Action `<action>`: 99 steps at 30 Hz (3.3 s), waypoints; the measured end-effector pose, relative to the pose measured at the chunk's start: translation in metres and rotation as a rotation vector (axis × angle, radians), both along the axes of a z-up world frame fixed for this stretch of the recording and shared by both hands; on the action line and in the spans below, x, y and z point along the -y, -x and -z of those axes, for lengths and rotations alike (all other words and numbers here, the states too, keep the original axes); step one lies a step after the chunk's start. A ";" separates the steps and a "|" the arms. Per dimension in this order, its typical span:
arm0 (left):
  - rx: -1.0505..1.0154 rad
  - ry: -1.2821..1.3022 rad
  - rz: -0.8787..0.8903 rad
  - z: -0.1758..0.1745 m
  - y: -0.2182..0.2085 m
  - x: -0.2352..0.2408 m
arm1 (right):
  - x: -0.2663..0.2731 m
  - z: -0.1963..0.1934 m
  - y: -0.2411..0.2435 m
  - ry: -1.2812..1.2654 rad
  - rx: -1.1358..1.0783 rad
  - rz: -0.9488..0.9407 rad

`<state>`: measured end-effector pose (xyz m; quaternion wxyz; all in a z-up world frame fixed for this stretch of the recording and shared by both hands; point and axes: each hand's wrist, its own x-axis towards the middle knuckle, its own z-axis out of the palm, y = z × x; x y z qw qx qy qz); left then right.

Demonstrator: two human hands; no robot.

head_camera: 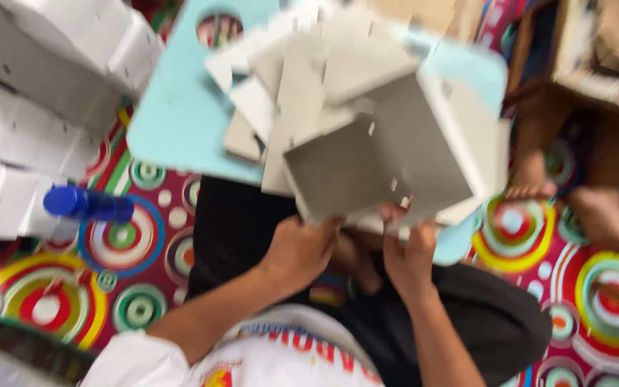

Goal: The person sits on a colorful mat and folds flat white cardboard pieces into small rectangular boxes. They fold the side flaps, tuck tabs into slots, and press the edges to form the box shape. The person handles multiple boxes one at a time, stacking completed ones nearby.

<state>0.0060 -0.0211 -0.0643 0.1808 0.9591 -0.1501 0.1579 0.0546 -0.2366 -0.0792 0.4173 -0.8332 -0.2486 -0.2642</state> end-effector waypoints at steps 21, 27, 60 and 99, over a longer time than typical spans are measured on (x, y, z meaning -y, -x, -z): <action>-0.014 -0.047 0.003 0.014 -0.002 0.010 | 0.015 0.001 0.006 0.096 -0.185 -0.079; -0.033 -0.099 -0.005 0.016 -0.004 0.009 | 0.008 -0.019 0.006 0.110 -0.260 -0.114; -0.024 0.006 -0.030 -0.020 0.001 0.019 | 0.006 0.013 0.024 -0.247 -0.276 0.002; 0.059 -0.013 -0.032 -0.016 -0.013 0.027 | 0.050 0.009 0.000 0.455 0.249 0.009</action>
